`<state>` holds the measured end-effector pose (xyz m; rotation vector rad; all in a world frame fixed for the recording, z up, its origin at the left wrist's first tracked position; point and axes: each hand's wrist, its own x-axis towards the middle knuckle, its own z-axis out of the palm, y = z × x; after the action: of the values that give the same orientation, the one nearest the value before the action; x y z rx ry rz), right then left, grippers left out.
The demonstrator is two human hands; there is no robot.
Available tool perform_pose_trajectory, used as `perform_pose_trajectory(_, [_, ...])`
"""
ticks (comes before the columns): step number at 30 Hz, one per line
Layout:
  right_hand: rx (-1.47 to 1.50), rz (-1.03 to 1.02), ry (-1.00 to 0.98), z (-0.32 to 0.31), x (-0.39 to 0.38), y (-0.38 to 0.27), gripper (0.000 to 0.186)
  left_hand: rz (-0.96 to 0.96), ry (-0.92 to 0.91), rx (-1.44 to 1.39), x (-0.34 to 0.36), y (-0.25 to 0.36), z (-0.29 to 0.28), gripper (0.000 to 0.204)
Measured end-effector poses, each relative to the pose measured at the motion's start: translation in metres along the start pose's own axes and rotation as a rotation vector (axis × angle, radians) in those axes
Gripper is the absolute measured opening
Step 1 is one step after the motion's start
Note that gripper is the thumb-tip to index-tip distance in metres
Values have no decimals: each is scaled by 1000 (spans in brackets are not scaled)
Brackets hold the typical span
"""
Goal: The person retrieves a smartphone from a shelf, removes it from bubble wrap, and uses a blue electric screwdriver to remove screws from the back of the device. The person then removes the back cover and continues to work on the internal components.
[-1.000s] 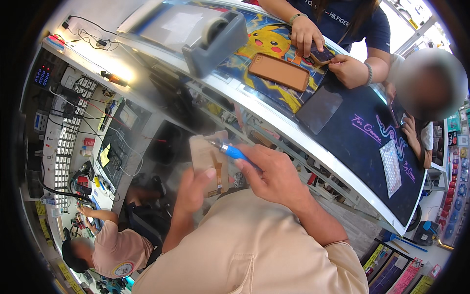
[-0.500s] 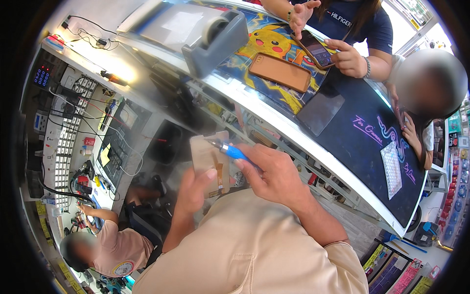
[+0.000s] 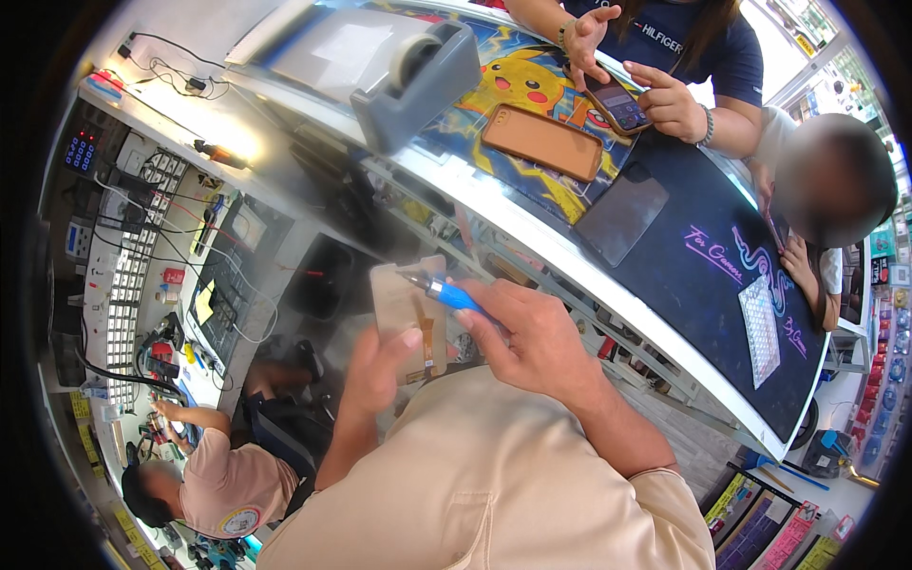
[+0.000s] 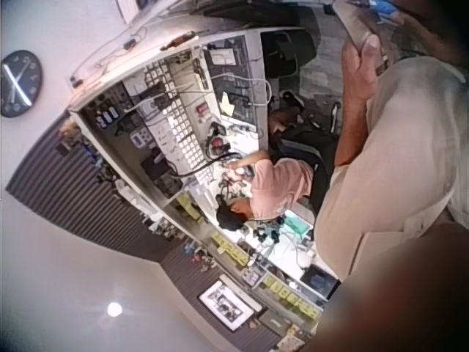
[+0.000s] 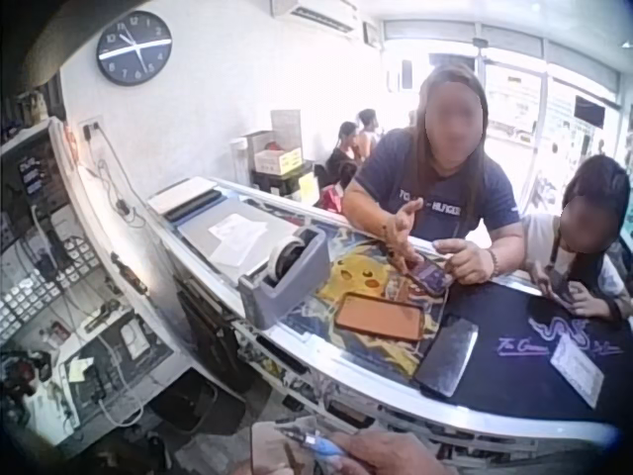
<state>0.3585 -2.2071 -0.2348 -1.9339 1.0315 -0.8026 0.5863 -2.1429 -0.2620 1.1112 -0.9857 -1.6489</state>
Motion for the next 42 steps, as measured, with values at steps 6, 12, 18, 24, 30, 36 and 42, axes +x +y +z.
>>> perform_pose_trajectory(6, [26, -71, 40, 4, 1, 4, 30, 3, -7, 2, 1, -1, 0, 37])
perform_pose_trajectory(12, [64, -26, 21, 2, -1, 3, 30, -7, -2, -11, 0, -1, 1, 37])
perform_pose_trajectory(18, [65, -5, 25, 0, 0, 0, 30, -19, -9, -33, -2, 2, 2, 37])
perform_pose_trajectory(24, [44, -33, 36, 0, 0, 0, 30, -27, -10, -5, -2, 4, 4, 37])
perform_pose_trajectory(30, [27, -48, 21, 0, -1, 0, 30, 0, -11, 37, -3, 4, 4, 37])
perform_pose_trajectory(36, [23, -77, 20, 1, -1, -1, 31, 0, -15, 48, -4, 3, 2, 37])
perform_pose_trajectory(42, [48, -22, -2, 0, -2, -3, 31, 7, 4, 21, -5, 1, 4, 36])
